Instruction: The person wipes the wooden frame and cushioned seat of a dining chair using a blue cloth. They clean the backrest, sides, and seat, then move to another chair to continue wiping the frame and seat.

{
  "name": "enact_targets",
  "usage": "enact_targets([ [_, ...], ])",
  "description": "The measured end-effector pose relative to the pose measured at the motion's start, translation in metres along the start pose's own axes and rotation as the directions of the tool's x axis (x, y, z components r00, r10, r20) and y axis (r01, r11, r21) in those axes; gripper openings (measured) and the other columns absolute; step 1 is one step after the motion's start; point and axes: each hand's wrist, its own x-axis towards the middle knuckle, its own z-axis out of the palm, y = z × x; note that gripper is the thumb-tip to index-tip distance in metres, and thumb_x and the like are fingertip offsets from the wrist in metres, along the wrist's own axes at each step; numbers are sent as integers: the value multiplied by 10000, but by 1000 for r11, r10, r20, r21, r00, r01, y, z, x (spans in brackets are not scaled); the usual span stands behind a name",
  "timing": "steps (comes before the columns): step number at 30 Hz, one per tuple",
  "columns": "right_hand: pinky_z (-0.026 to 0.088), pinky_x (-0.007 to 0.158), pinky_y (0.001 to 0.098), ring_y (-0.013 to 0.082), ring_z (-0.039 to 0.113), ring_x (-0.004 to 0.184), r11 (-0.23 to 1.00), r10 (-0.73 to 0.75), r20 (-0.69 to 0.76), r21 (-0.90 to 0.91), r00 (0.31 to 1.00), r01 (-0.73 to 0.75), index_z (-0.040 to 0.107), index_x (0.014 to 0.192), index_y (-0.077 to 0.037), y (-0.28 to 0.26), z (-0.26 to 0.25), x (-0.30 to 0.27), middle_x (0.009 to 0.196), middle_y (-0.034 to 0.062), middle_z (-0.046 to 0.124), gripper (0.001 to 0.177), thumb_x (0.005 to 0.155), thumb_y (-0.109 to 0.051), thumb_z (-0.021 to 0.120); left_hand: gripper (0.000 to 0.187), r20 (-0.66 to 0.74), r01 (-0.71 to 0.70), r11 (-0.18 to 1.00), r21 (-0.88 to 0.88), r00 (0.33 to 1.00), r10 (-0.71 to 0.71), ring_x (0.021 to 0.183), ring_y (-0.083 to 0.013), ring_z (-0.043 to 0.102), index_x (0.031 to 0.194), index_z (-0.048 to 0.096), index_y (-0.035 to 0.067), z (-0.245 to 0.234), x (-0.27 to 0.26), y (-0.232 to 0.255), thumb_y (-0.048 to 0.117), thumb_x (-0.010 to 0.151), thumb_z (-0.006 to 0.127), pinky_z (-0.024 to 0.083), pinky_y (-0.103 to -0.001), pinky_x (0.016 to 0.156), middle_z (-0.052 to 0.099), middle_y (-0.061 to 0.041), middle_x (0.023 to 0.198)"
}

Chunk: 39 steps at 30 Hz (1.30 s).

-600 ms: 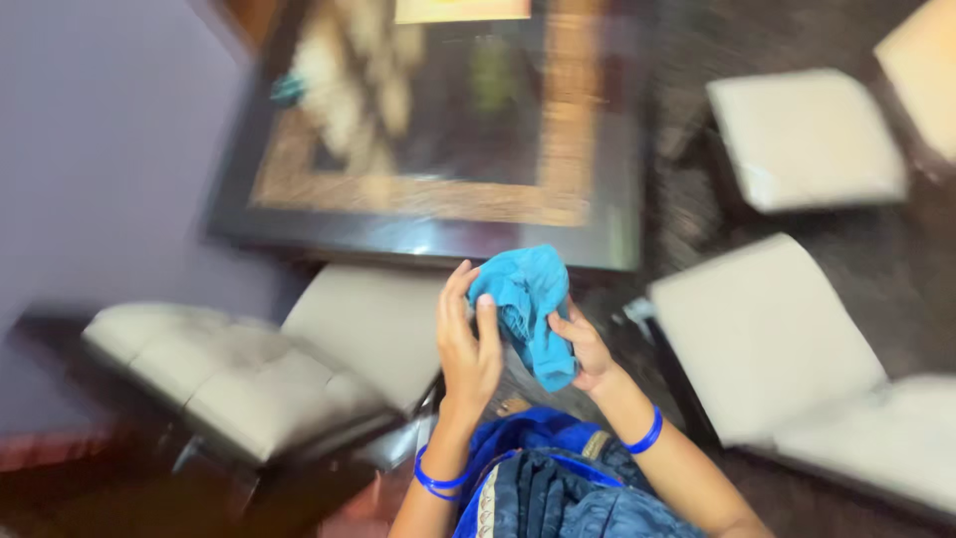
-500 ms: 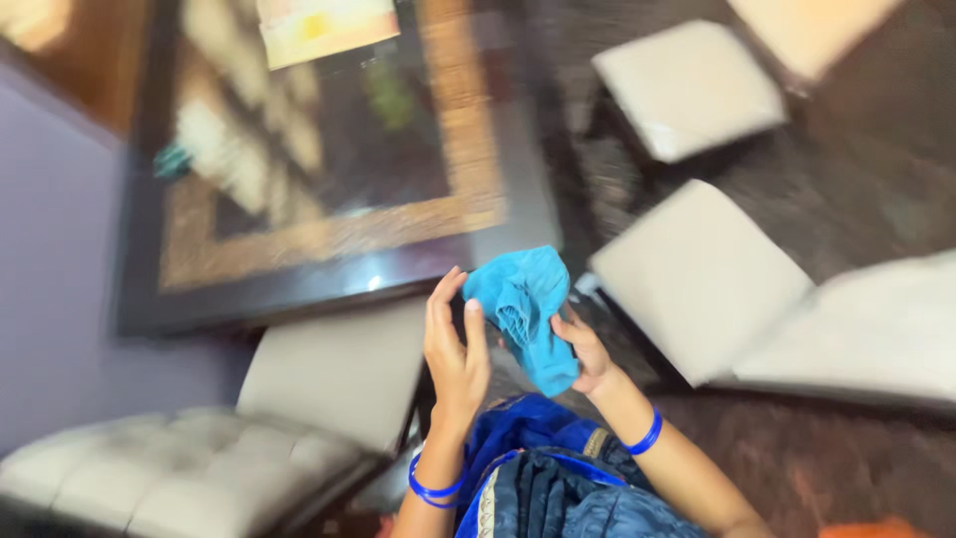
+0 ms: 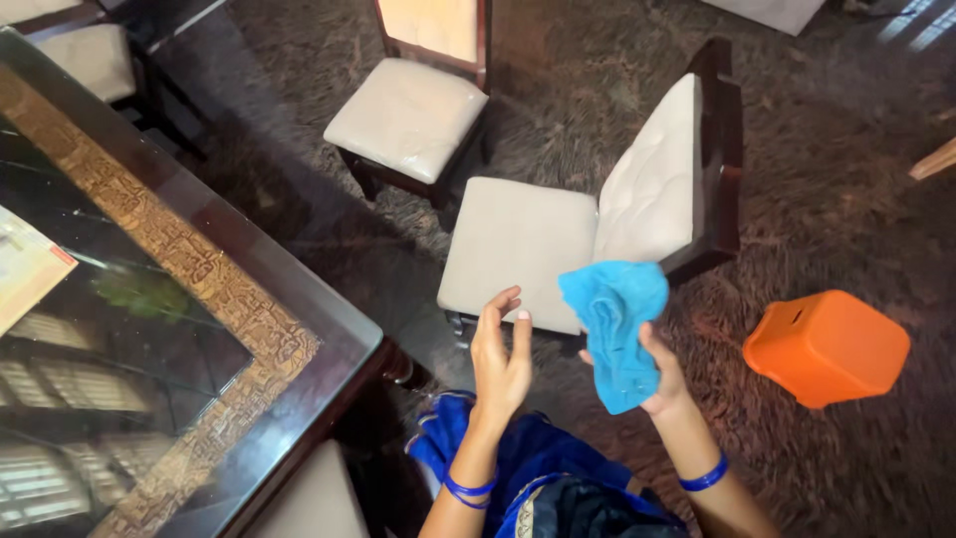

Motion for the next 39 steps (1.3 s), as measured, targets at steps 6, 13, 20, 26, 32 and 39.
enact_targets([
  [6, 358, 1124, 603, 330, 432, 1429, 994, -110, 5, 21, 994, 109, 316, 1623, -96, -31, -26, 66, 1595, 124, 439, 848, 960, -514, 639, 274, 1, -28, 999, 38, 1000, 28, 1127, -303, 701, 1254, 617, 12, 16, 70, -16, 135, 1010, 591, 533, -399, 965, 693, -182, 1234],
  [13, 383, 1095, 628, 321, 445, 1417, 970, -107, 41, -213, 993, 113, 300, 1602, -109, -60, -21, 176, 1550, 125, 449, 855, 932, -525, 632, 253, -20, -59, 997, 51, 998, 60, 1093, -303, 706, 1237, 619, 18, 48, 168, -29, 129, 1012, 589, 536, -408, 946, 707, -182, 1194],
  [20, 376, 1116, 618, 298, 442, 1419, 975, -138, 22, -172, 990, 140, 305, 1611, -80, -96, -31, 235, 1569, 118, 440, 802, 995, -513, 582, 259, 3, -55, 998, 14, 999, 55, 1074, -315, 715, 1241, 640, 24, 100, 246, -49, 133, 1010, 596, 547, -415, 933, 722, -183, 1122],
  [26, 349, 1128, 593, 277, 421, 1457, 980, -153, -8, -133, 988, 151, 299, 1627, -102, -112, -55, 263, 1610, 97, 416, 798, 1005, -539, 541, 257, 47, -76, 997, -4, 996, 76, 1063, -320, 709, 1230, 637, 26, 136, 284, -67, 142, 1005, 597, 549, -417, 934, 709, -184, 1166],
  [32, 323, 1162, 595, 287, 406, 1466, 965, -244, -60, -115, 968, 236, 288, 1655, -119, -116, -86, 263, 1644, 88, 384, 824, 1016, -572, 543, 295, 209, -28, 999, -22, 977, 32, 1032, -318, 712, 1266, 623, 42, 160, 320, -81, 185, 1012, 576, 562, -412, 878, 688, -192, 1181],
  [39, 310, 1140, 610, 276, 414, 1460, 940, -333, -162, -136, 929, 313, 309, 1633, -109, -95, -89, 288, 1650, 96, 395, 848, 981, -594, 551, 331, 397, -148, 982, 119, 913, 90, 1035, -384, 689, 1293, 602, 55, 142, 375, -111, 221, 1006, 582, 550, -457, 895, 648, -235, 1250],
])
